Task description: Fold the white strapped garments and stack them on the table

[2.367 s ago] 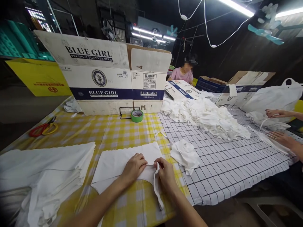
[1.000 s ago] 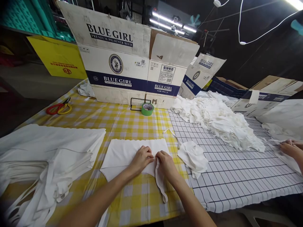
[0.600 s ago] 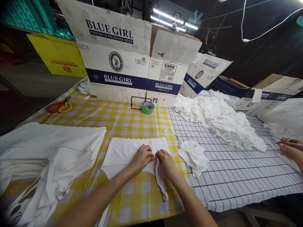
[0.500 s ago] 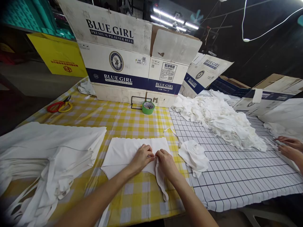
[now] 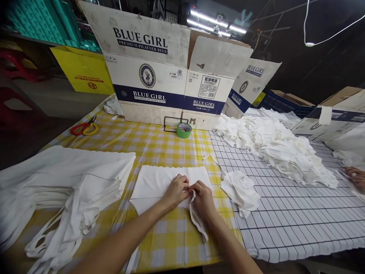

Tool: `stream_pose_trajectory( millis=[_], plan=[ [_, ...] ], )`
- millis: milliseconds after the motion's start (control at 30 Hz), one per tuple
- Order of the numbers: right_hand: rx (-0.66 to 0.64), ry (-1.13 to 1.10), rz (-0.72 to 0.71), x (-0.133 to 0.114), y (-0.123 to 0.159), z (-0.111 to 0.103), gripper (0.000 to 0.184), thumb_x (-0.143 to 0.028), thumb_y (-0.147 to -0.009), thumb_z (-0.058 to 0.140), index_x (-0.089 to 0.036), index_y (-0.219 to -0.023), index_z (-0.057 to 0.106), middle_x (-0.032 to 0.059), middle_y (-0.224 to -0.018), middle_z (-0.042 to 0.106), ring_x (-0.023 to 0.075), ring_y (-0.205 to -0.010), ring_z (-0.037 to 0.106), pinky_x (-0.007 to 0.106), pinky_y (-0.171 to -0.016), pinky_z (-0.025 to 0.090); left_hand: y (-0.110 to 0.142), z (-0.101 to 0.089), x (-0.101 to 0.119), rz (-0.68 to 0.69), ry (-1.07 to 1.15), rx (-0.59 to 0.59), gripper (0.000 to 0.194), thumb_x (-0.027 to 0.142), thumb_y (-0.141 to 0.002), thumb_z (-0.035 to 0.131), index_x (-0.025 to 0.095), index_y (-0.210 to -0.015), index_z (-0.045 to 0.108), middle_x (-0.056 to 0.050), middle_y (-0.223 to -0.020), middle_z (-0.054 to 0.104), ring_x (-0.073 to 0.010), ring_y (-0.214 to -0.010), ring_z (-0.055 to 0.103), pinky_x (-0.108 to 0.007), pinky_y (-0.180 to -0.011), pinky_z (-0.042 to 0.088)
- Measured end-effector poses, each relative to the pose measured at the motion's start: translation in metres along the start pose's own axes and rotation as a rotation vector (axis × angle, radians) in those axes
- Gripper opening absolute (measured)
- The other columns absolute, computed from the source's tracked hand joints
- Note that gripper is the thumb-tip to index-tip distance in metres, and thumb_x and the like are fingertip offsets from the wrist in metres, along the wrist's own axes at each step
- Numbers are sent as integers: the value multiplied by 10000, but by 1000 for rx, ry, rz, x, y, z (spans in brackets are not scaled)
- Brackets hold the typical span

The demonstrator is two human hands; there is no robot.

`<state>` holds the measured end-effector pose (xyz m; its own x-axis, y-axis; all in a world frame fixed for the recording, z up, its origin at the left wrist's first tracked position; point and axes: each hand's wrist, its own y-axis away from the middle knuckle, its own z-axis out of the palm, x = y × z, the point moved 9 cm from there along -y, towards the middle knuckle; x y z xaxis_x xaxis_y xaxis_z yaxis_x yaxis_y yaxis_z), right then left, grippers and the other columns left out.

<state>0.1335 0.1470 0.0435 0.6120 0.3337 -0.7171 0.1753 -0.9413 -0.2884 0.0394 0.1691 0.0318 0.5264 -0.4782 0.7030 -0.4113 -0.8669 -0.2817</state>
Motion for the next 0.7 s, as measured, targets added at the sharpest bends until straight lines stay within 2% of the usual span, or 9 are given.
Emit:
stream_pose_trajectory(
  millis=[100,233,300,367,467,567,700],
  plan=[
    [16,-200,51,1,6,-9,156,-201,-797,478,-183,-707,603,25,-729,516,153,-686,502,263,-625,406,1,1,0,-7,-6,-5,94,240,-740,615,200,-664,653,-11,-791,566,-171,-841,448,-325,-776,364],
    [-7,-453,147,-9,29,-34,143,-316,-788,567,-196,-716,597,31,-766,474,166,-714,474,278,-628,411,0,3,1,-16,-26,-34,47,178,-702,608,193,-684,649,-16,-823,565,-180,-865,452,-324,-781,363],
    [-53,-584,270,-12,49,-42,142,-333,-769,611,-222,-856,599,11,-730,469,157,-682,468,273,-614,405,0,4,1,-10,-35,-72,49,188,-657,630,189,-704,642,-18,-851,561,-190,-875,451,-327,-782,366],
    [-96,-726,428,-13,72,-42,264,-342,-755,636,-243,-989,566,-1,-719,494,150,-660,482,277,-627,407,0,5,1,0,-32,-118,125,210,-618,648,194,-742,642,-18,-877,548,-196,-883,448,-329,-796,370],
    [-63,-903,615,-9,108,-36,399,-378,-730,649,-269,-1096,533,37,-943,575,131,-613,522,296,-627,419,3,5,2,25,-7,-193,248,199,-592,636,216,-839,642,-16,-917,526,-201,-906,445,-321,-824,379],
    [36,-952,692,0,138,-26,549,-402,-721,635,-313,-1225,438,79,-1162,548,106,-526,528,308,-582,434,6,5,4,48,10,-244,344,189,-582,626,235,-923,634,-18,-957,514,-210,-946,442,-320,-847,383],
    [197,-737,651,11,167,-28,528,-442,-752,594,-292,-1230,426,82,-1136,574,132,-559,575,330,-637,473,9,3,7,40,5,-273,380,186,-576,629,232,-954,637,-30,-1013,514,-232,-1007,441,-352,-907,367]
  ],
)
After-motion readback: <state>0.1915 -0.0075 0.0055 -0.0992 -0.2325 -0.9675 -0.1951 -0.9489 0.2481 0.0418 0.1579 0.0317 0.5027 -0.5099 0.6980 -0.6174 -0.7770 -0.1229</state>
